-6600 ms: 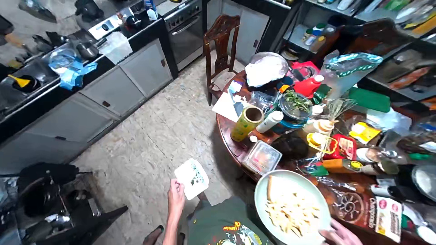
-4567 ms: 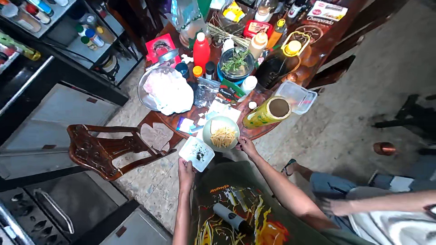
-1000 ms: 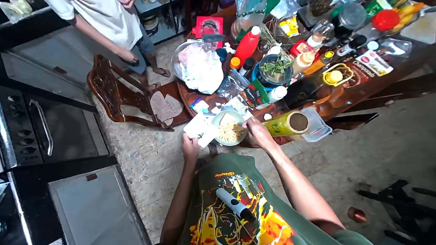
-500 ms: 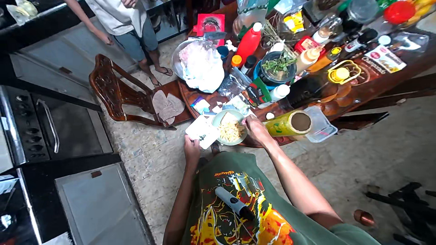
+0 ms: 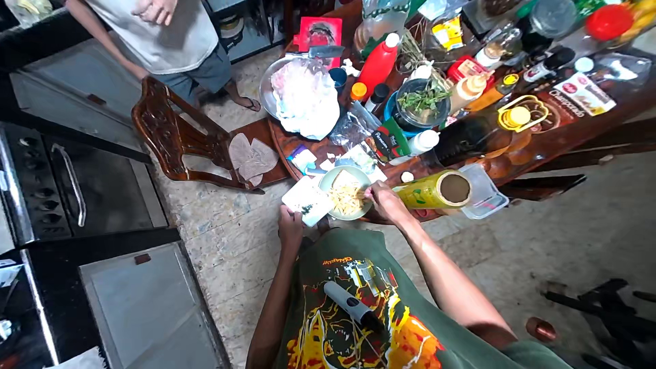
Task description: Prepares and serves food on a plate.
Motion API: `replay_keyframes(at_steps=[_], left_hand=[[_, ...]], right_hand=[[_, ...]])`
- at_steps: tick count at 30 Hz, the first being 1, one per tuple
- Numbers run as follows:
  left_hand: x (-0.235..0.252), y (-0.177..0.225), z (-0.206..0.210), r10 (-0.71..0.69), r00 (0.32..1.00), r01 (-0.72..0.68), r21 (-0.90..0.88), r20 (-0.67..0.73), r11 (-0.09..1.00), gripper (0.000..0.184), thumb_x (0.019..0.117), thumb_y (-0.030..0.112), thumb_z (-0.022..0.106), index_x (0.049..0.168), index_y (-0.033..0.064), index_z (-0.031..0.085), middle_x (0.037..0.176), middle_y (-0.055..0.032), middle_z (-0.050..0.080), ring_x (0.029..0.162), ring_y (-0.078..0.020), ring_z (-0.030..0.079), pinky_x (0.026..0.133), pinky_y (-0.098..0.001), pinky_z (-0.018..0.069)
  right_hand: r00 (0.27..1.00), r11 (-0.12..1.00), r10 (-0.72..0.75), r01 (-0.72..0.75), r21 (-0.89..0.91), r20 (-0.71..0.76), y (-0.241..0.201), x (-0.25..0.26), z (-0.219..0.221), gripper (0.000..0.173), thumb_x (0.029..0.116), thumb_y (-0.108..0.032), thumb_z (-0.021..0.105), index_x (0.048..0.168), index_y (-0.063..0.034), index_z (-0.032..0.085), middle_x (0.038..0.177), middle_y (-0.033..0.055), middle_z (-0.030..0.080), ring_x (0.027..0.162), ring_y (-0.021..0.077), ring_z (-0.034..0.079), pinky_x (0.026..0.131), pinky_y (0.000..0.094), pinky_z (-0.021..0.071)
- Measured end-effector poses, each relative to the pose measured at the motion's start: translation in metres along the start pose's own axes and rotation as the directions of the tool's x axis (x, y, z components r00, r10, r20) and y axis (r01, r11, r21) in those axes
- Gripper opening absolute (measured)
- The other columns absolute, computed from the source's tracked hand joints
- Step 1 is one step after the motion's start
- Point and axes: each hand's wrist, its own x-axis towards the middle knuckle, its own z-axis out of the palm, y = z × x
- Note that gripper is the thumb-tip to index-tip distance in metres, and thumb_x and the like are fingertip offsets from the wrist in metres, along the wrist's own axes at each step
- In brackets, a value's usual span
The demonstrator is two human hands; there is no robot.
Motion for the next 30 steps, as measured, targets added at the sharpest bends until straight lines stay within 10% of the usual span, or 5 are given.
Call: replay_keyframes(at_steps=[30], left_hand=[[0.006,-0.002,-0.004,-0.021,0.999,0.021,-0.032,0.024,0.999,0.023,0.1007,0.011,0.054,0.118,-0.0031,0.049,0.081,-0.0120,0.067,0.062,-0.0191,0.069,0.061,-0.0372,0.0618]], right_hand=[[1.000,1.000,-0.016,0.016,0.004,-0.015,-0.019,0.003,-0.004,0.027,0.1045,-0.034,0.056,0.107,-0.0085,0.066,0.110,0.0125,0.066,0.099,0.0308,0.068,0.085,0.0555,0.0564]])
